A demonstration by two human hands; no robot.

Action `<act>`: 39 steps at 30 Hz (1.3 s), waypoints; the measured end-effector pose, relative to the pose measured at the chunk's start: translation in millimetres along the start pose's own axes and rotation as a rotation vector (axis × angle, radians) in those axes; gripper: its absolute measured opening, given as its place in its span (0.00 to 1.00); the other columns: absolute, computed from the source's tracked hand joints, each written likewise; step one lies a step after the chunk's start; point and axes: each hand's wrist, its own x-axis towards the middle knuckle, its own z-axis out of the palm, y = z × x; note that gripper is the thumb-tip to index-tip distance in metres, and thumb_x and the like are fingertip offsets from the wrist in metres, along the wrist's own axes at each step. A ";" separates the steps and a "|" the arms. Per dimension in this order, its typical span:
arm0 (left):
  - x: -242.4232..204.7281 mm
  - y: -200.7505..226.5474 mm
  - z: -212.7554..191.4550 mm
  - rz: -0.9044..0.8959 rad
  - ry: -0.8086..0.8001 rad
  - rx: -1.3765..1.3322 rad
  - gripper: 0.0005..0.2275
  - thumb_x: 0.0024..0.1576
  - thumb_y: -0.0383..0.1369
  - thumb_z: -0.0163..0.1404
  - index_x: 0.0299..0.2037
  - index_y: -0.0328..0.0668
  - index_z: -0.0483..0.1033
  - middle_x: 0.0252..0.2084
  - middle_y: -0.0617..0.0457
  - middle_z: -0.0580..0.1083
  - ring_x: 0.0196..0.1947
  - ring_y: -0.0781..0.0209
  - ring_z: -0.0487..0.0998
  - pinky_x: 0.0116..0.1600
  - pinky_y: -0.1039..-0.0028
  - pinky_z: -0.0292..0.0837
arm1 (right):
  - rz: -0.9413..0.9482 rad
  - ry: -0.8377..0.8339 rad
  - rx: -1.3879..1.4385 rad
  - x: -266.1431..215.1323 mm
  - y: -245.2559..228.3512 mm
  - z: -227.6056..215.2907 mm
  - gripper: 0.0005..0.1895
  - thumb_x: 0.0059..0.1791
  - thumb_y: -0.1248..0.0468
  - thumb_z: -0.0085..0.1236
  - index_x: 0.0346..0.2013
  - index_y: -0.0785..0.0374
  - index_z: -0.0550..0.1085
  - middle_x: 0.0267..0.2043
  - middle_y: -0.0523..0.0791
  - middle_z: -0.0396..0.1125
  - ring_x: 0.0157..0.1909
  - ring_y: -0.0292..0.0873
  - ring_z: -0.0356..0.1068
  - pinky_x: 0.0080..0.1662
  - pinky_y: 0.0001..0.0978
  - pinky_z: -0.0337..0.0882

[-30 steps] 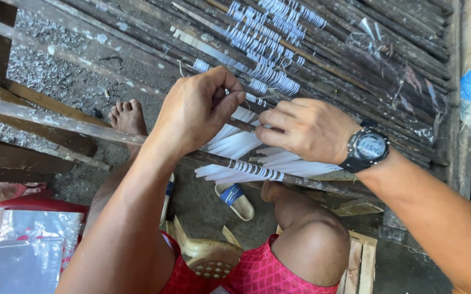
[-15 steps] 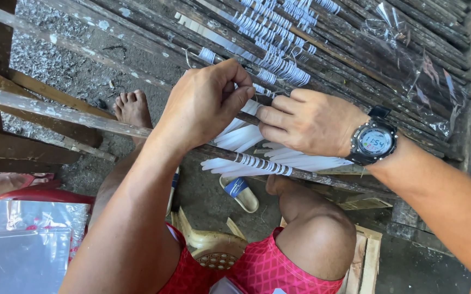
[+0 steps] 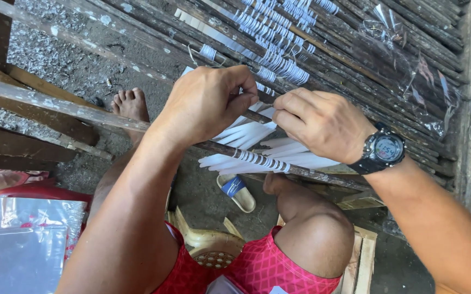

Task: Arranging and spacing out candle wicks on a wooden frame for production.

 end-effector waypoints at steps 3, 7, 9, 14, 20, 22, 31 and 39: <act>-0.1 0.9 0.1 -0.001 -0.034 0.064 0.01 0.45 0.30 0.49 0.26 0.46 0.71 0.11 0.55 0.66 0.17 0.50 0.72 0.26 0.65 0.66 | 0.035 0.026 0.000 -1.8 -2.4 2.0 0.08 0.49 0.66 0.38 0.25 0.61 0.64 0.32 0.42 0.57 0.37 0.41 0.64 0.34 0.25 0.65; 1.2 2.2 4.8 -0.021 -0.073 0.211 0.01 0.44 0.32 0.50 0.23 0.49 0.72 0.14 0.54 0.68 0.20 0.49 0.72 0.27 0.63 0.67 | 0.068 0.051 0.018 -3.5 -3.9 2.3 0.07 0.47 0.68 0.42 0.24 0.62 0.64 0.32 0.43 0.58 0.37 0.42 0.65 0.33 0.26 0.67; 1.7 0.4 5.7 -0.012 -0.073 0.215 0.01 0.44 0.32 0.50 0.23 0.50 0.72 0.13 0.56 0.67 0.18 0.52 0.72 0.27 0.65 0.67 | 0.068 0.054 0.013 -3.7 -4.4 2.2 0.07 0.47 0.68 0.42 0.24 0.62 0.64 0.32 0.43 0.58 0.37 0.42 0.65 0.33 0.25 0.67; 2.3 2.5 1.7 -0.004 -0.097 0.213 0.01 0.43 0.33 0.51 0.22 0.51 0.72 0.13 0.56 0.67 0.18 0.52 0.72 0.26 0.65 0.68 | 0.065 0.077 0.007 -0.6 -4.7 0.8 0.07 0.47 0.68 0.43 0.23 0.61 0.65 0.32 0.42 0.59 0.37 0.42 0.65 0.32 0.25 0.67; -1.1 3.5 -0.3 0.002 -0.088 0.139 0.01 0.44 0.30 0.50 0.24 0.49 0.74 0.13 0.55 0.66 0.18 0.52 0.72 0.27 0.65 0.68 | 0.082 0.125 0.052 -1.0 -8.4 -0.1 0.05 0.47 0.68 0.43 0.26 0.62 0.66 0.32 0.44 0.60 0.37 0.44 0.66 0.34 0.28 0.68; -2.6 3.9 -0.9 0.058 -0.064 0.096 0.00 0.43 0.29 0.49 0.23 0.47 0.72 0.14 0.54 0.66 0.16 0.53 0.71 0.24 0.66 0.67 | 0.086 0.118 0.062 -2.3 -8.5 -0.6 0.04 0.46 0.68 0.44 0.27 0.62 0.67 0.32 0.44 0.61 0.39 0.43 0.66 0.35 0.29 0.68; -5.1 5.1 -2.5 0.062 -0.057 0.047 0.00 0.44 0.29 0.48 0.22 0.45 0.71 0.13 0.55 0.63 0.14 0.56 0.69 0.22 0.69 0.66 | 0.090 0.147 0.097 -2.0 -9.6 0.2 0.04 0.46 0.68 0.45 0.28 0.63 0.68 0.32 0.45 0.63 0.40 0.44 0.67 0.37 0.31 0.68; -3.7 4.1 -0.9 0.049 -0.050 0.061 0.01 0.43 0.29 0.47 0.21 0.44 0.70 0.13 0.54 0.64 0.15 0.53 0.69 0.21 0.68 0.65 | 0.112 0.155 0.106 -2.7 -10.6 0.7 0.03 0.46 0.68 0.46 0.28 0.62 0.68 0.32 0.44 0.63 0.40 0.44 0.67 0.38 0.31 0.68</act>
